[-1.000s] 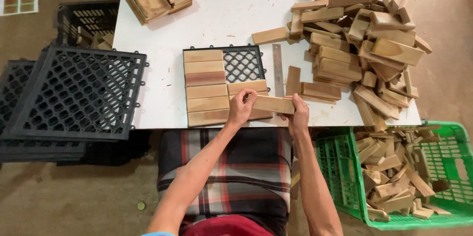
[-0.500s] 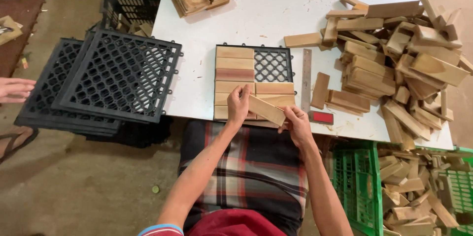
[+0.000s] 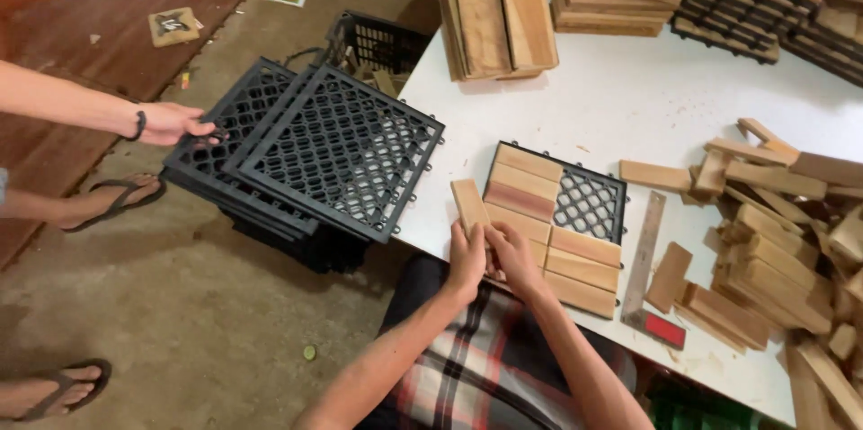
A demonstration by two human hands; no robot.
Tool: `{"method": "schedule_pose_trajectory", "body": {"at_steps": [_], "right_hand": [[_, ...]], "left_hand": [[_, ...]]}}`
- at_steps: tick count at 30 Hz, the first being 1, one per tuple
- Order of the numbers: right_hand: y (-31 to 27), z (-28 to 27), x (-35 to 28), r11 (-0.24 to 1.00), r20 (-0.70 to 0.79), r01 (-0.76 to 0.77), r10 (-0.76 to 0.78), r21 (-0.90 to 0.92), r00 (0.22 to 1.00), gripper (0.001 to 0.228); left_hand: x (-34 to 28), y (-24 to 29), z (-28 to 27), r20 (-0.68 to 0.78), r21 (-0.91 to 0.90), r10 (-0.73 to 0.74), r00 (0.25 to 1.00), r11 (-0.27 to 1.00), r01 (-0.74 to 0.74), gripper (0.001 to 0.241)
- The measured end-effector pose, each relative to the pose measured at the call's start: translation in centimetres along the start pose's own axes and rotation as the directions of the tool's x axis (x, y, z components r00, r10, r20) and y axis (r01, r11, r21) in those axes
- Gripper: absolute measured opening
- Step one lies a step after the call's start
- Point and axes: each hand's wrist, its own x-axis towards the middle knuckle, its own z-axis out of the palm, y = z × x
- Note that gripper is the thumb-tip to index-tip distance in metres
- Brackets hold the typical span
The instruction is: Assembling modular wooden floor tiles by manually fitting wooden slats into a plastic grid base.
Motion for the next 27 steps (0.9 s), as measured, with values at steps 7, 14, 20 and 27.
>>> {"method": "schedule_pose_trajectory", "body": {"at_steps": [7, 14, 20, 27], "right_hand": [[-12.7, 10.1, 10.5, 0.977, 0.121, 0.200, -0.208, 0.078, 0.971, 0.066], [-6.8, 7.1, 6.8, 0.911, -0.010, 0.299, -0.315, -0.283, 0.949, 0.045], [2.5, -8.0, 0.0, 0.935, -0.357, 0.226, -0.317, -0.273, 0.879, 0.031], [7.3, -28.6, -9.2, 0.869, -0.806, 0.126, -0.492, -0.479, 0.330, 0.026]], "left_hand": [[5.0, 18.4, -3.3, -0.054, -0.233, 0.201, 0.978, 0.950, -0.208, 0.096], [11.1, 3.8, -2.2, -0.003, 0.018, 0.174, 0.985, 0.985, -0.174, 0.066], [2.4, -3.1, 6.6, 0.377, 0.443, 0.037, 0.925, 0.870, -0.215, 0.045], [-3.9, -14.0, 22.7, 0.789, 0.366, 0.005, 0.614, 0.799, -0.477, 0.046]]}}
